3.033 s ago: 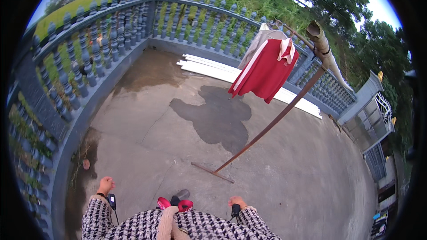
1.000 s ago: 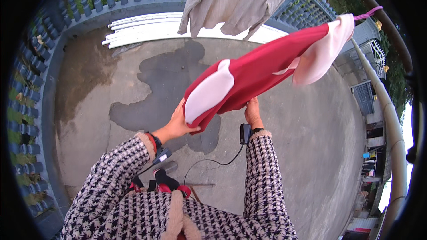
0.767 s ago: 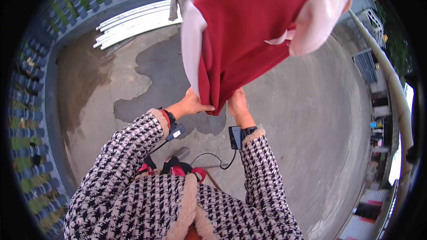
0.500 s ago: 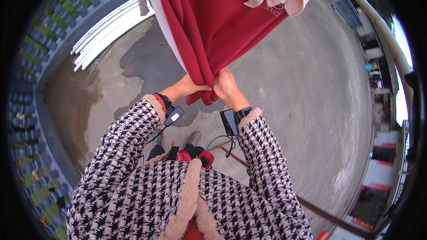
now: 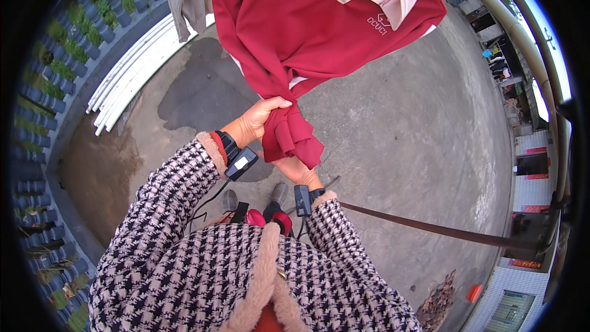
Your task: The person folds a pair of purple trousers and a red garment on a pink floral bedsheet, then stacks them with other folded clothes. The person then walks outside to a rooftop terrace and removes a red and a grey garment from a clothesline.
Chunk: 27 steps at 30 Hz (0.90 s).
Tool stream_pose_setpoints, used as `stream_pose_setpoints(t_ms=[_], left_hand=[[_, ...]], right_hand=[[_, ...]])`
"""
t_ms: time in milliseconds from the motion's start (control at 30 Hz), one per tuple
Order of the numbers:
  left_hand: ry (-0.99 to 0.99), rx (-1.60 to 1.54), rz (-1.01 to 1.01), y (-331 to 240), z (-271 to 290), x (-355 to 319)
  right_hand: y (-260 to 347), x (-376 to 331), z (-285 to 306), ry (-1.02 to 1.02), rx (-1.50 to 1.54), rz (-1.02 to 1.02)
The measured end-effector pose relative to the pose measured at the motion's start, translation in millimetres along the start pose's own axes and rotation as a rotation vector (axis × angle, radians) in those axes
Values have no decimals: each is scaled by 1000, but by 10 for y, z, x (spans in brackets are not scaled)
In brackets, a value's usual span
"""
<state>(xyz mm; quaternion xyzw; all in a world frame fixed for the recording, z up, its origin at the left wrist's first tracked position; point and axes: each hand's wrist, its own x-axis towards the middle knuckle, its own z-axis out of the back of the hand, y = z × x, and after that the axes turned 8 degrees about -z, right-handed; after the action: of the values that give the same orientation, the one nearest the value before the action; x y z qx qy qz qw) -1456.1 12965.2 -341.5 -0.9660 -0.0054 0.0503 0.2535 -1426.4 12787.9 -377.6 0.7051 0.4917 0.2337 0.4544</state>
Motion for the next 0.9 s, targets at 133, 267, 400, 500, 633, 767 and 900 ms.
stream_pose_setpoints(t_ms=[133, 267, 400, 500, 633, 767, 900], left_hand=[[-143, 383, -70, -41, 93, -2], [-111, 896, -194, 212, 212, -74], [-65, 1214, -255, 482, 285, -101], [42, 1214, -26, 384, 304, -72], [292, 674, 268, 14, 330, -127], [532, 302, 405, -126, 303, -138], [439, 322, 326, -50, 234, -113]], right_hand=[[-178, 87, -178, 170, 907, -151], [-191, 31, -85, 119, 730, -224], [-260, -71, 14, 49, 599, -371], [-299, -116, 38, 132, 542, -411], [-241, -17, -1, 174, 443, -507], [-100, 116, 6, 453, 465, -611], [-23, 172, 34, 392, 308, -661]])
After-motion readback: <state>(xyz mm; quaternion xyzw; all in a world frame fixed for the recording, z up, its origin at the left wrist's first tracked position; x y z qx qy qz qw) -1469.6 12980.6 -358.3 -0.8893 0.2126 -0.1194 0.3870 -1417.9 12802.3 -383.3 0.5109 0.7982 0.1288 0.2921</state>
